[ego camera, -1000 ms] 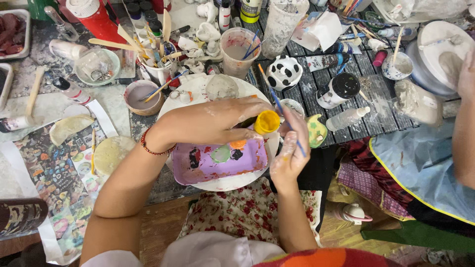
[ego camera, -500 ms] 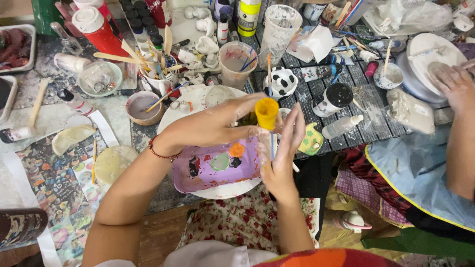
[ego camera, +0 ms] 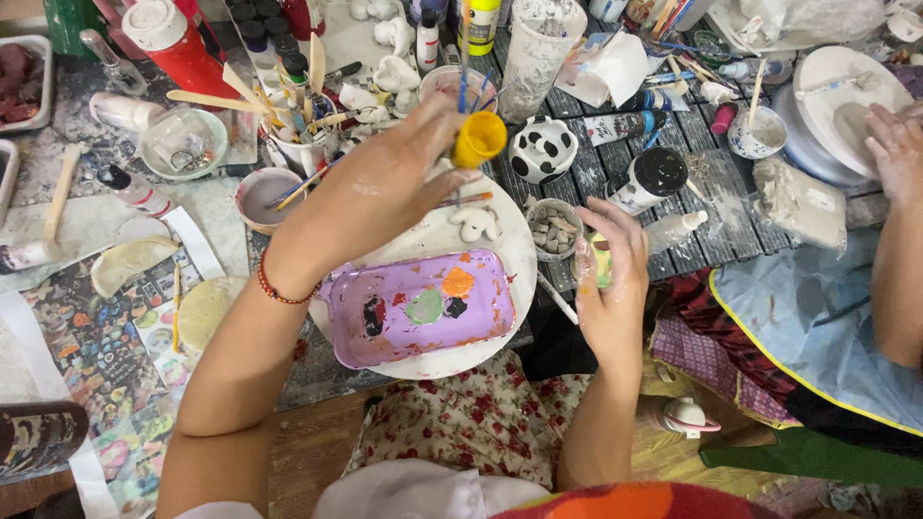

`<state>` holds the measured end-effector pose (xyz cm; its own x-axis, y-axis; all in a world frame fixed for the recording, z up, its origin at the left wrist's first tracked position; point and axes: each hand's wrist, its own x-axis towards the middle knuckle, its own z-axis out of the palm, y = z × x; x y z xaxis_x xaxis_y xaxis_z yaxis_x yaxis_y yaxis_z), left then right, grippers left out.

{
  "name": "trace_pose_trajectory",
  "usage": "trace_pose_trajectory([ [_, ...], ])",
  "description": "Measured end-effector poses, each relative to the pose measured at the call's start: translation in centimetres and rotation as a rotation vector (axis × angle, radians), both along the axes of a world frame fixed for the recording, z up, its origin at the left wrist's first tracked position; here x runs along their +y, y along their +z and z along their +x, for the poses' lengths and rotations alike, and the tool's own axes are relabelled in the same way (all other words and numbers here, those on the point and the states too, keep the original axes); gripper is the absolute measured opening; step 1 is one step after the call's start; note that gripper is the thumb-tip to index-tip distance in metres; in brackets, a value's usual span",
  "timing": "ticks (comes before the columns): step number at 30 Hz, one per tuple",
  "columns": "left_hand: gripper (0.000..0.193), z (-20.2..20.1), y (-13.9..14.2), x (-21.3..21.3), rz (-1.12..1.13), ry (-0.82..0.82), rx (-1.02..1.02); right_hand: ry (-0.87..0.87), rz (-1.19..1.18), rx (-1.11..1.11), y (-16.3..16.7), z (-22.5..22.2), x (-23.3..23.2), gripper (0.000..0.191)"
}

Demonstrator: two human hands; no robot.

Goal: The person paints a small white clay figurine with orange paint using a fine brush. They then add yellow paint to a palette and continue painting the figurine.

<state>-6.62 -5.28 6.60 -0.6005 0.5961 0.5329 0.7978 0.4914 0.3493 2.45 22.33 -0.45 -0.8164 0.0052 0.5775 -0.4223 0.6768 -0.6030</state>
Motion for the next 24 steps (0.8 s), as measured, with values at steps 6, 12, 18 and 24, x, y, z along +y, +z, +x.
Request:
trace_pose_trajectory([
  [6, 0.046, -0.1, 0.7, -1.3, -0.058, 0.153, 0.109, -0.086, 0.024, 0.049, 0.4, -1.5, -0.5, 0.020],
  [12, 0.045, -0.4, 0.7, -2.2, -0.098, 0.172, 0.096, 0.009, 0.143, 0.079, 3.0, -6.6, -2.3, 0.020],
  [18, 0.043, -0.4, 0.2, -3.7, -0.118, 0.222, 0.059, 0.144, 0.245, -0.004, 3.6, -9.6, -5.4, 0.019],
  [24, 0.041, -0.8, 0.4, -5.8, -0.177, 0.246, 0.003, 0.028, 0.412, 0.063, 3.1, -12.4, -5.0, 0.021],
])
